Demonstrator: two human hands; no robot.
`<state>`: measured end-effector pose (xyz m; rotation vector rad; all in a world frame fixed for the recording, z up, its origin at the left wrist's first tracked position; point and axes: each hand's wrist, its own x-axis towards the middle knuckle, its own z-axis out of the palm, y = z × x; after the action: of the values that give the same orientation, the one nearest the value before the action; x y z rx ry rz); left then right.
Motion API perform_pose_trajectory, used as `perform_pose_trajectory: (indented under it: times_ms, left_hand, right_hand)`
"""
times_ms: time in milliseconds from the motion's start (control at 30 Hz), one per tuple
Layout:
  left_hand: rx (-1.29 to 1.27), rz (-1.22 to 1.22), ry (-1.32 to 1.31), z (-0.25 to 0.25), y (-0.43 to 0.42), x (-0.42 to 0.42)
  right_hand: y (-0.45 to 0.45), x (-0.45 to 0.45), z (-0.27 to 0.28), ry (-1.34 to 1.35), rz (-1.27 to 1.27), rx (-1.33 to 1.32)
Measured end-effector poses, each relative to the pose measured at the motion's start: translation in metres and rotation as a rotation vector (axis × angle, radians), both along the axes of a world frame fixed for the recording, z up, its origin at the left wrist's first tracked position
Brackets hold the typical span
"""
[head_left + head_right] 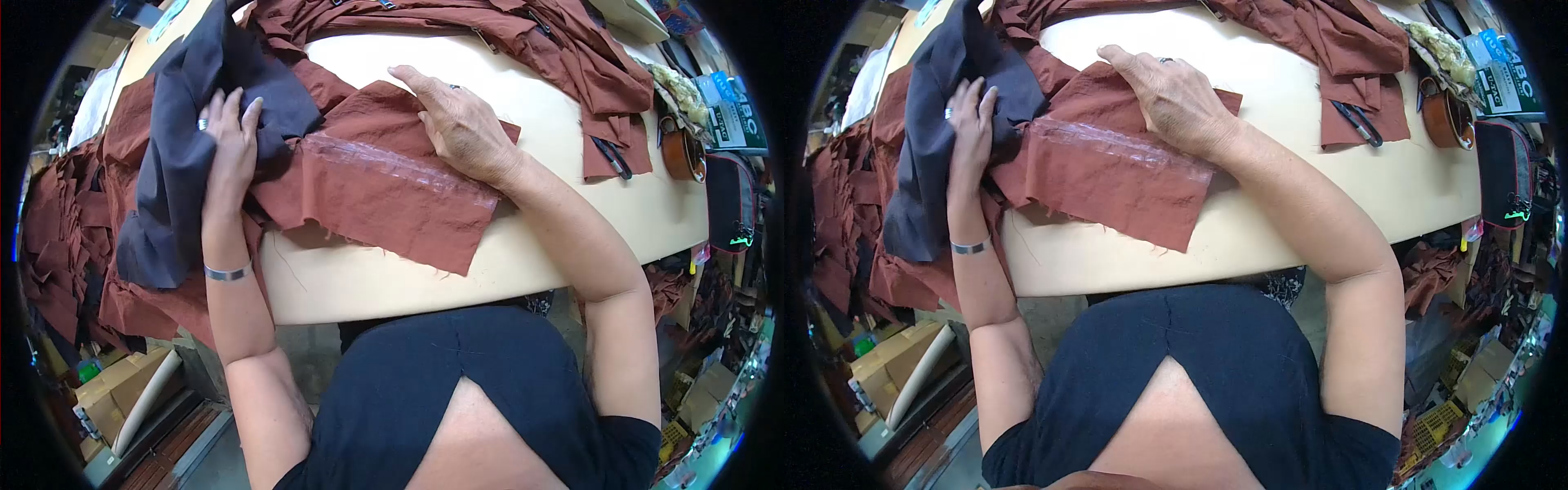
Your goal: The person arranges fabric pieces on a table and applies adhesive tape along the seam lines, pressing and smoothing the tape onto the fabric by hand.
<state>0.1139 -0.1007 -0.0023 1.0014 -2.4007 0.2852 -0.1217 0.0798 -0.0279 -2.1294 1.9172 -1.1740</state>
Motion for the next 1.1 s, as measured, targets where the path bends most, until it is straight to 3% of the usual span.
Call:
perform_pose_trajectory:
  times_ms: [67,167,233,467,667,967,1100]
  left_hand:
    - [-0.216,-0.215,0.047,0.034,0.042,-0.017]
    - [-0.061,-0.681,-0.013,0.021,0.091,-0.028]
    - [0.08,-0.697,-0.181,0.014,0.118,-0.033]
    - [0.225,-0.711,-0.137,0.017,0.128,-0.037]
    - [0.509,-0.792,-0.165,0.023,0.119,-0.074]
    - [0.596,-0.777,-0.298,0.028,0.117,-0.096]
    - [0.664,-0.752,-0.278,0.032,0.119,-0.101]
  right_hand:
    - [-0.003,-0.001,-0.001,-0.01,0.015,-0.019]
    - [-0.005,-0.005,0.0,0.042,0.037,-0.091]
    - [-0.006,-0.01,0.002,0.042,0.026,-0.092]
    - [0.024,-0.027,0.018,0.08,-0.055,0.163]
    - [0.029,-0.038,0.006,0.167,-0.046,0.019]
    - [0.032,-0.037,0.008,0.07,-0.072,0.012]
    - [0.044,-0.06,0.035,0.334,-0.231,-0.137]
